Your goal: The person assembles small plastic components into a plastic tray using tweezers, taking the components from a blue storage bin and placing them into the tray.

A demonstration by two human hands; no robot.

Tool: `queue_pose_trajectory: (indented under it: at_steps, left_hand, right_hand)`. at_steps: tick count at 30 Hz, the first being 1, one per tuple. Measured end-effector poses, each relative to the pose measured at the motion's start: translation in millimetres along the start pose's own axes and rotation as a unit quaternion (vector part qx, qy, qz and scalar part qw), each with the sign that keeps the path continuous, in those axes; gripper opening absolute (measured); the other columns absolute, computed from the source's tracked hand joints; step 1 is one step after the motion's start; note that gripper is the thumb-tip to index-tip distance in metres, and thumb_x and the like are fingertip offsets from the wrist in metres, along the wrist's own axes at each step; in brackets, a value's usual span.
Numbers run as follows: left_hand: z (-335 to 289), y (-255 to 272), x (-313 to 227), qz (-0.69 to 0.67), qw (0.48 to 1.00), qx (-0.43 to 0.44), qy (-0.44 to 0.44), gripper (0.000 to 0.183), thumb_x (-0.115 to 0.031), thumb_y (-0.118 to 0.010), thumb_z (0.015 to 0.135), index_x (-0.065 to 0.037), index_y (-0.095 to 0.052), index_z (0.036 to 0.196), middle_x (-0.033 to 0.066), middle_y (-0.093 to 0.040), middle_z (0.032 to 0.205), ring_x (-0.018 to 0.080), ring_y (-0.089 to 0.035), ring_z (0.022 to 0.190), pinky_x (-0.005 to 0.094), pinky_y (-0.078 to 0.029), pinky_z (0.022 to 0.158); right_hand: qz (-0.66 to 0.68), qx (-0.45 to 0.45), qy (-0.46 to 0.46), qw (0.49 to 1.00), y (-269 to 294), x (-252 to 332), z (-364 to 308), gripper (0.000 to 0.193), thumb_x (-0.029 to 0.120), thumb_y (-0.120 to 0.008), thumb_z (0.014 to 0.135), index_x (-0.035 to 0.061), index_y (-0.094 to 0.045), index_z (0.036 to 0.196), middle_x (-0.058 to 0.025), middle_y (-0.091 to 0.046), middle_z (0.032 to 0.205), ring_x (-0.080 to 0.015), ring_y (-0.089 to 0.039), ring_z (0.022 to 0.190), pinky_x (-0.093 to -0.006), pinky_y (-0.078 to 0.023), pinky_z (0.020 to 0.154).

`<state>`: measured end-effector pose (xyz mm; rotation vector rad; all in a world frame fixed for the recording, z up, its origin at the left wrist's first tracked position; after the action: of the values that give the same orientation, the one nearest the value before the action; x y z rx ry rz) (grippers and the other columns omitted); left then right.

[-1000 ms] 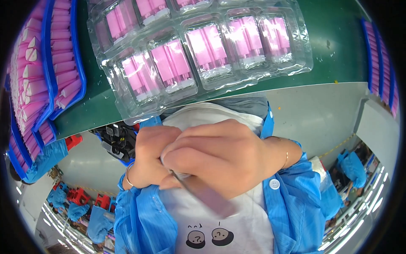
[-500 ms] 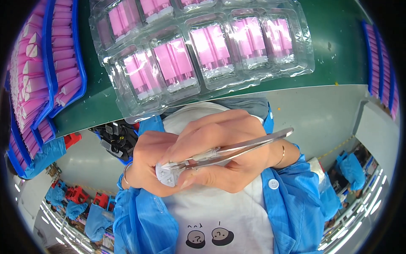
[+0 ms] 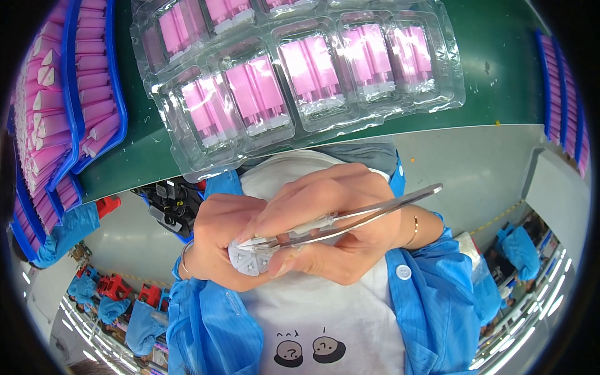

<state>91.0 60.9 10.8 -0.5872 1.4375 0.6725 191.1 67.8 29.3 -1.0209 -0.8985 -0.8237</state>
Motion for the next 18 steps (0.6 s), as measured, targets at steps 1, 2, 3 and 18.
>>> queue_pose_trajectory:
  at_steps: [1, 2, 3, 18]
  left_hand:
    - [-0.8, -0.6, 0.9, -0.007, 1.0, -0.004, 0.009, 0.023, -0.01, -0.076, 0.059, -0.005, -0.061, 0.075, 0.0067, -0.06, 0.067, 0.0233, -0.057, 0.053, 0.0292, -0.042, 0.046]
    - [-1.2, -0.8, 2.1, -0.015, 1.0, -0.009, 0.018, 0.024, -0.007, -0.073, 0.056, -0.005, -0.058, 0.074, 0.0067, -0.058, 0.067, 0.0248, -0.055, 0.054, 0.0315, -0.042, 0.046]
    - [-1.1, -0.8, 2.0, -0.014, 1.0, -0.01, 0.019, 0.024, -0.007, -0.073, 0.056, -0.005, -0.058, 0.074, 0.0067, -0.058, 0.067, 0.0248, -0.055, 0.054, 0.0315, -0.042, 0.046]
    - [-0.1, -3.9, 10.7, 0.02, 0.999, 0.002, 0.038, 0.022, -0.008, -0.073, 0.057, -0.006, -0.06, 0.073, 0.0075, -0.058, 0.066, 0.0284, -0.056, 0.055, 0.0333, -0.043, 0.048]
  right_hand:
    - [0.008, 0.001, 0.003, 1.0, 0.1, -0.2, -0.3, 0.031, 0.014, -0.076, 0.075, -0.0047, -0.063, 0.096, -0.0162, -0.068, 0.083, -0.0247, -0.066, 0.065, -0.0303, -0.053, 0.057]
    - [0.016, 0.002, 0.005, 1.0, 0.4, -0.1, -0.3, 0.031, 0.014, -0.076, 0.075, -0.0049, -0.063, 0.096, -0.0164, -0.068, 0.083, -0.025, -0.066, 0.065, -0.0306, -0.053, 0.058]
    - [0.017, 0.003, 0.005, 1.0, 2.6, 1.2, 1.3, 0.031, 0.014, -0.076, 0.075, -0.0049, -0.063, 0.096, -0.0164, -0.068, 0.083, -0.025, -0.066, 0.065, -0.0306, -0.053, 0.058]
    - [-0.191, 0.067, 0.01, 0.979, -10.3, 12.2, 0.3, 0.031, 0.023, -0.076, 0.076, -0.0029, -0.061, 0.084, -0.0207, -0.068, 0.087, -0.028, -0.067, 0.068, -0.0324, -0.055, 0.057]
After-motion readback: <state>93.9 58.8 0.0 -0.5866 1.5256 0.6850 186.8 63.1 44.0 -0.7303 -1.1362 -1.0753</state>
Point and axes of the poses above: each hand's wrist, its own z-axis towards the middle knuckle, its own y-axis out of the back of the hand, x = y × z, the point moved 9 cm from there along z, towards the middle knuckle
